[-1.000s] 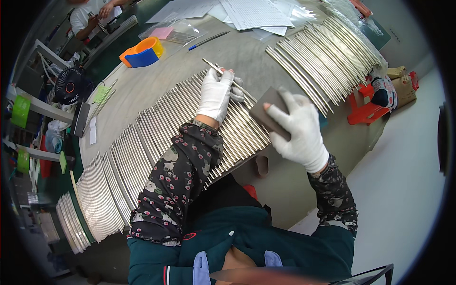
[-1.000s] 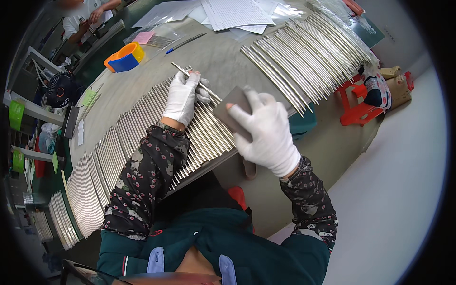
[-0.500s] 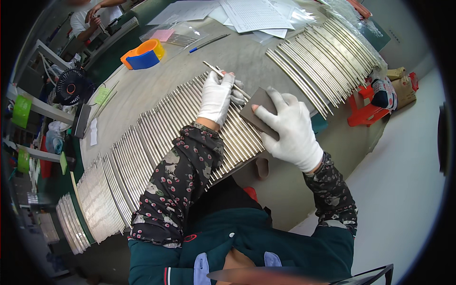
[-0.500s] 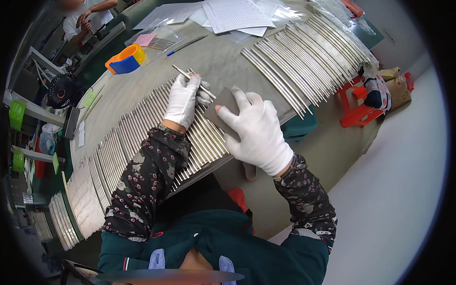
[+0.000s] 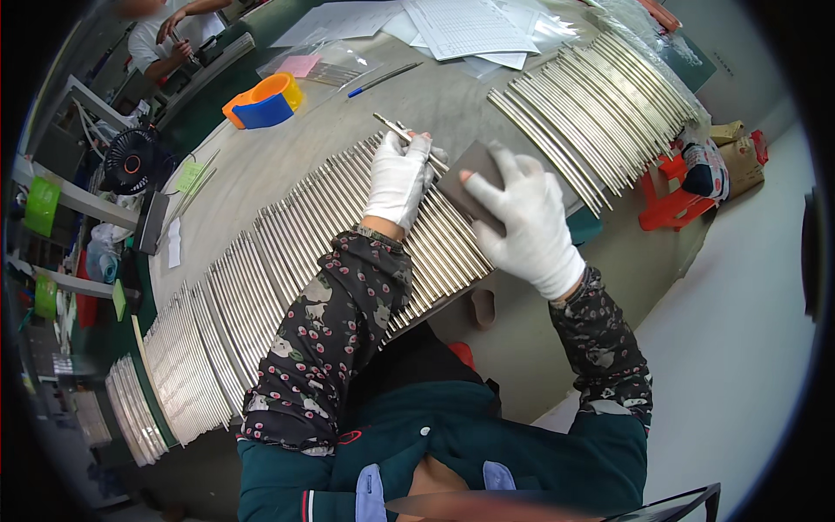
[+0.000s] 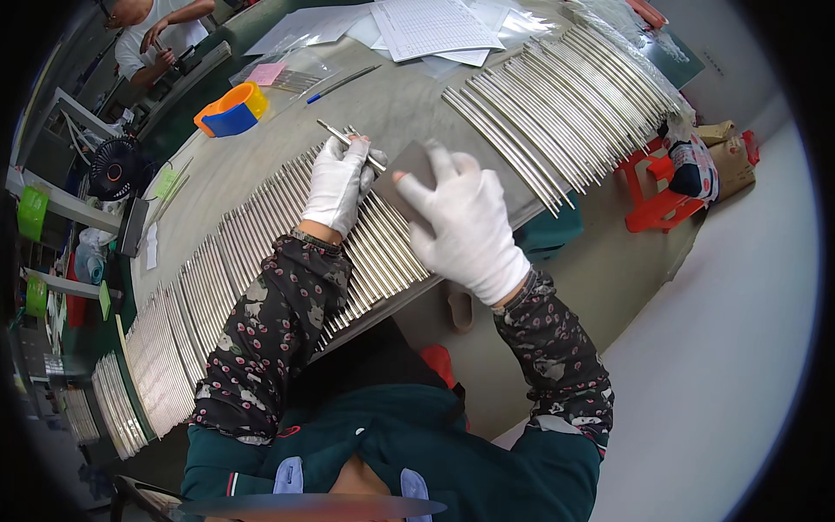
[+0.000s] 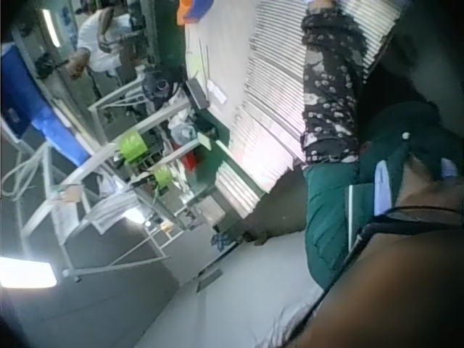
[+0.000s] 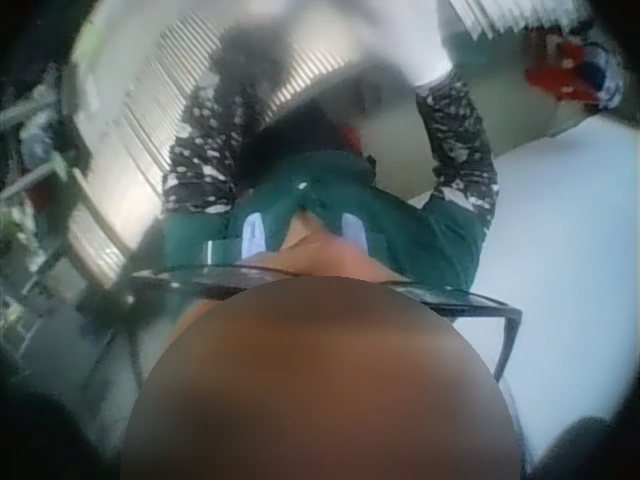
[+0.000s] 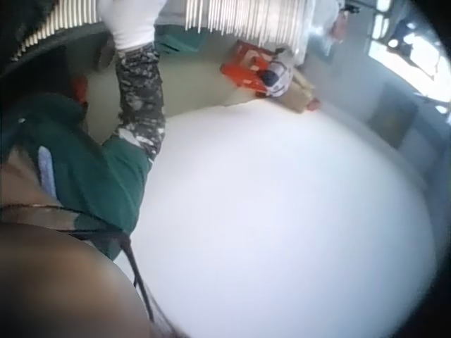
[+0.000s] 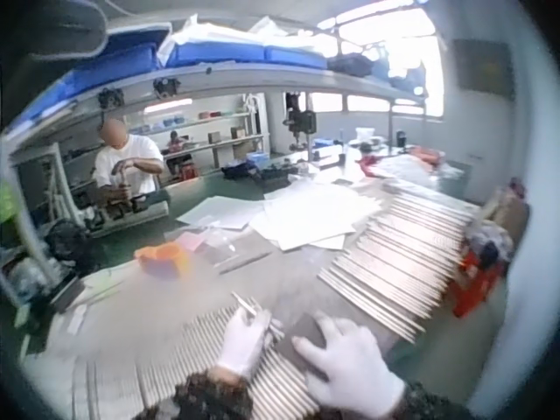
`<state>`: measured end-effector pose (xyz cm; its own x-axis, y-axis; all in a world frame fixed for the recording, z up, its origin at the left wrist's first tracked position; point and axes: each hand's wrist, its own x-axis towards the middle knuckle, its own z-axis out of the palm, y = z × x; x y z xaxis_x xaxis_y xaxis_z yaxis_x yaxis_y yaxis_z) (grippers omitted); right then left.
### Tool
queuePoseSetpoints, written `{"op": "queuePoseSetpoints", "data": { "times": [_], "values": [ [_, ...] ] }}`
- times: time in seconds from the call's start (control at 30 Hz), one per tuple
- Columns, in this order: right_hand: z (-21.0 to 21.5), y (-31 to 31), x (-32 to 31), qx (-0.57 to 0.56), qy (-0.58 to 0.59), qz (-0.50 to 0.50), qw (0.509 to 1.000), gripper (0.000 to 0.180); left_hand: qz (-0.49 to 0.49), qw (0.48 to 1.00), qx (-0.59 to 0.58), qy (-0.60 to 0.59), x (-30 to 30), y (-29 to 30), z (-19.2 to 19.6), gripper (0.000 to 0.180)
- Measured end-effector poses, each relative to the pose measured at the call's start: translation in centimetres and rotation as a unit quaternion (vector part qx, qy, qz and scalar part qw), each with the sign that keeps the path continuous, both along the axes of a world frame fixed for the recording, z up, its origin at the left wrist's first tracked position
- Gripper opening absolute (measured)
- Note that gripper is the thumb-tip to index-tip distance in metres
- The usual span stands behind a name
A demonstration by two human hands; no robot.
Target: Sand multiple thin wooden rods using a handheld sanding block.
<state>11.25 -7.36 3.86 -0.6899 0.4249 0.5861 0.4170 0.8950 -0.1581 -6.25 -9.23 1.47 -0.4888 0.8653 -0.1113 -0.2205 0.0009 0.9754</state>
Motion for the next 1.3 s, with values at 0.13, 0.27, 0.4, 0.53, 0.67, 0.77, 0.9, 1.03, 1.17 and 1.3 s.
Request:
{"op": "queuePoseSetpoints", "data": {
  "times": [0.13, 0.27, 0.4, 0.53, 0.67, 0.77, 0.9, 1.03, 1.17, 1.3],
  "values": [
    [0.6, 1.2, 1.2, 0.004, 0.004, -0.112, 0.994, 0.049, -0.004, 1.0, 0.011, 0.006, 0.1, 0.0, -0.2, 0.017],
    [-0.2, 1.0, 0.7, -0.002, -0.008, -0.071, 0.997, 0.046, -0.003, 1.0, 0.003, 0.012, 0.1, -0.1, -0.2, 0.017],
    [0.4, 0.4, 1.1, 0.007, 0.0, -0.059, 0.998, 0.047, 0.006, 1.0, 0.004, 0.018, 0.0, 0.3, -0.1, 0.018],
    [-0.6, 1.6, 1.1, 0.005, -0.008, -0.118, 0.993, 0.047, 0.002, 1.0, -0.001, 0.026, 0.1, 0.0, 0.0, 0.018],
    [0.4, -0.1, 1.4, -0.019, 0.011, -0.013, 1.0, 0.048, 0.005, 1.0, -0.008, 0.02, 0.2, 0.0, 0.3, 0.019],
    [-0.4, 1.2, 2.5, -0.018, -0.007, -0.081, 0.997, 0.047, 0.001, 1.0, -0.003, 0.025, 0.1, -0.1, 0.3, 0.018],
    [0.1, 0.9, 4.9, 0.006, 0.066, -0.074, 0.995, 0.045, -0.007, 1.0, 0.005, 0.016, -0.1, 0.1, 0.0, 0.018],
    [-0.7, 0.0, 5.5, -0.043, -0.007, -0.079, 0.996, 0.047, -0.006, 1.0, 0.012, -0.02, -0.2, 0.3, 0.2, 0.018],
    [0.0, -1.0, 6.1, -0.017, 0.041, -0.049, 0.998, 0.046, 0.003, 1.0, 0.004, -0.016, -0.2, 0.5, -0.3, 0.017],
    [-1.0, -0.3, 6.7, 0.003, -0.041, -0.156, 0.987, 0.046, -0.003, 0.999, 0.013, -0.047, -0.2, 0.6, -0.3, 0.017]
  ]
}}
